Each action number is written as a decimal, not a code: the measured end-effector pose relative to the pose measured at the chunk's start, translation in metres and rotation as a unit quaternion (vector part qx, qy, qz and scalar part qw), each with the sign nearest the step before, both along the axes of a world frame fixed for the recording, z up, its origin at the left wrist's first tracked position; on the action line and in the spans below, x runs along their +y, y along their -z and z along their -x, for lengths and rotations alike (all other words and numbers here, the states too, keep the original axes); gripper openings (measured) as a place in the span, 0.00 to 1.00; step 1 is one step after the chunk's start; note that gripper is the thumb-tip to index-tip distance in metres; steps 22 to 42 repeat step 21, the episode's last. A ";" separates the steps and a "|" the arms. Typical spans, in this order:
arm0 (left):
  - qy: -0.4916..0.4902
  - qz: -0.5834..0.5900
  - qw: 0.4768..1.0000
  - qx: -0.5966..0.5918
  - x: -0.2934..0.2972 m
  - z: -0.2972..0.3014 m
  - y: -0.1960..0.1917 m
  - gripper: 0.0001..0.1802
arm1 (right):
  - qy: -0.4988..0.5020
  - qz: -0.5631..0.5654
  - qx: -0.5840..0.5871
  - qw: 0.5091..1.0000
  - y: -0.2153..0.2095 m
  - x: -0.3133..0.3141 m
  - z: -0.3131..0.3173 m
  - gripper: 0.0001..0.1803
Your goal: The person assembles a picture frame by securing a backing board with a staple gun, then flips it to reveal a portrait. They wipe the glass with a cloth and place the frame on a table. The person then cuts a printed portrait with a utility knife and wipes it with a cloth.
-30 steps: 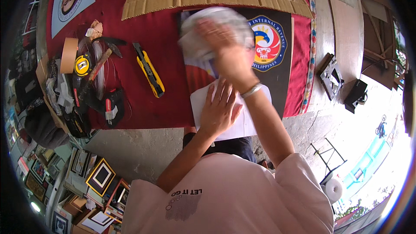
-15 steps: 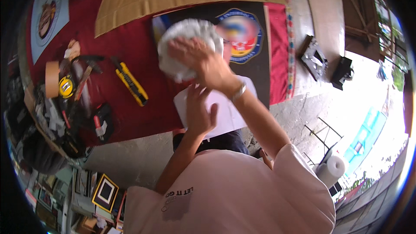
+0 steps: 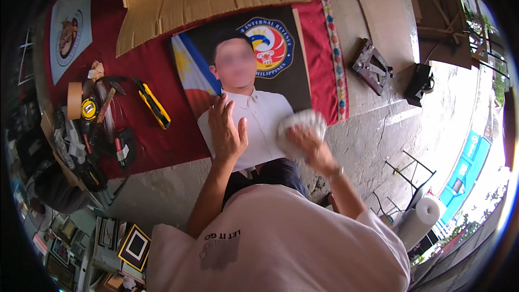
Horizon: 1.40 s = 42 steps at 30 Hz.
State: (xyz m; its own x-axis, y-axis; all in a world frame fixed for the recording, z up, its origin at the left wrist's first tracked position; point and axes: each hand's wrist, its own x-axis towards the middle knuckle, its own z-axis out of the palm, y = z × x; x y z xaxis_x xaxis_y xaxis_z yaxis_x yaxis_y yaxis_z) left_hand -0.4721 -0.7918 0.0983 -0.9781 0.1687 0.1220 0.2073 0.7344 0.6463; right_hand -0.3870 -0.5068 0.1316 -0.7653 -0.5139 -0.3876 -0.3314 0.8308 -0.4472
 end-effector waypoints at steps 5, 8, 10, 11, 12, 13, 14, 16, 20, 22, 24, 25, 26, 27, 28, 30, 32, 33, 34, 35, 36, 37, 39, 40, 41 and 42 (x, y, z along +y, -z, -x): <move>0.003 -0.042 0.999 0.018 -0.003 -0.002 -0.002 0.29 | 0.243 0.108 -0.286 0.921 -0.089 0.046 -0.056 0.47; -0.022 -0.071 0.997 0.033 -0.016 -0.006 -0.019 0.30 | 0.344 0.097 -0.073 0.931 -0.105 0.077 -0.012 0.45; -0.065 -0.044 0.996 0.034 -0.029 -0.025 -0.031 0.34 | 0.366 0.044 0.176 0.913 -0.107 0.088 0.034 0.46; -0.094 -0.014 0.995 0.027 -0.038 -0.044 -0.035 0.36 | 0.349 -0.023 0.240 0.905 -0.105 0.092 0.057 0.46; -0.126 0.018 0.992 0.019 -0.045 -0.065 -0.040 0.39 | 0.330 -0.088 0.300 0.891 -0.103 0.094 0.070 0.46; -0.131 0.029 0.991 0.006 -0.048 -0.084 -0.045 0.42 | 0.363 -0.066 0.312 0.875 -0.098 0.090 0.073 0.45; -0.131 0.040 0.991 -0.008 -0.051 -0.102 -0.049 0.46 | 0.399 -0.046 0.322 0.857 -0.089 0.084 0.069 0.45; -0.126 0.059 0.987 -0.078 -0.058 -0.131 -0.053 0.51 | 0.420 -0.014 0.132 0.898 -0.072 0.067 0.049 0.46; -0.110 0.026 0.963 -0.246 -0.063 -0.166 -0.044 0.60 | 0.352 0.029 0.007 0.936 -0.017 0.009 -0.020 0.54; -0.107 0.003 0.965 -0.238 -0.057 -0.164 -0.037 0.61 | 0.364 -0.007 -0.034 0.931 -0.012 0.006 -0.028 0.55; -0.107 0.003 0.965 -0.238 -0.057 -0.164 -0.037 0.61 | 0.364 -0.007 -0.034 0.931 -0.012 0.006 -0.028 0.55; -0.107 0.003 0.965 -0.238 -0.057 -0.164 -0.037 0.61 | 0.364 -0.007 -0.034 0.931 -0.012 0.006 -0.028 0.55; -0.107 0.003 0.965 -0.238 -0.057 -0.164 -0.037 0.61 | 0.364 -0.007 -0.034 0.931 -0.012 0.006 -0.028 0.55; -0.107 0.003 0.965 -0.238 -0.057 -0.164 -0.037 0.61 | 0.364 -0.007 -0.034 0.931 -0.012 0.006 -0.028 0.55; -0.107 0.003 0.965 -0.238 -0.057 -0.164 -0.037 0.61 | 0.364 -0.007 -0.034 0.931 -0.012 0.006 -0.028 0.55; -0.107 0.003 0.965 -0.238 -0.057 -0.164 -0.037 0.61 | 0.364 -0.007 -0.034 0.931 -0.012 0.006 -0.028 0.55; -0.107 0.003 0.965 -0.238 -0.057 -0.164 -0.037 0.61 | 0.364 -0.007 -0.034 0.931 -0.012 0.006 -0.028 0.55; -0.107 0.003 0.965 -0.238 -0.057 -0.164 -0.037 0.61 | 0.364 -0.007 -0.034 0.931 -0.012 0.006 -0.028 0.55; -0.107 0.003 0.965 -0.238 -0.057 -0.164 -0.037 0.61 | 0.364 -0.007 -0.034 0.931 -0.012 0.006 -0.028 0.55; -0.107 0.003 0.965 -0.238 -0.057 -0.164 -0.037 0.61 | 0.364 -0.007 -0.034 0.931 -0.012 0.006 -0.028 0.55; -0.107 0.003 0.965 -0.238 -0.057 -0.164 -0.037 0.61 | 0.364 -0.007 -0.034 0.931 -0.012 0.006 -0.028 0.55; -0.107 0.003 0.965 -0.238 -0.057 -0.164 -0.037 0.61 | 0.364 -0.007 -0.034 0.931 -0.012 0.006 -0.028 0.55; -0.107 0.003 0.965 -0.238 -0.057 -0.164 -0.037 0.61 | 0.364 -0.007 -0.034 0.931 -0.012 0.006 -0.028 0.55; -0.107 0.003 0.965 -0.238 -0.057 -0.164 -0.037 0.61 | 0.364 -0.007 -0.034 0.931 -0.012 0.006 -0.028 0.55; -0.107 0.003 0.965 -0.238 -0.057 -0.164 -0.037 0.61 | 0.364 -0.007 -0.034 0.931 -0.012 0.006 -0.028 0.55; -0.107 0.003 0.965 -0.238 -0.057 -0.164 -0.037 0.61 | 0.364 -0.007 -0.034 0.931 -0.012 0.006 -0.028 0.55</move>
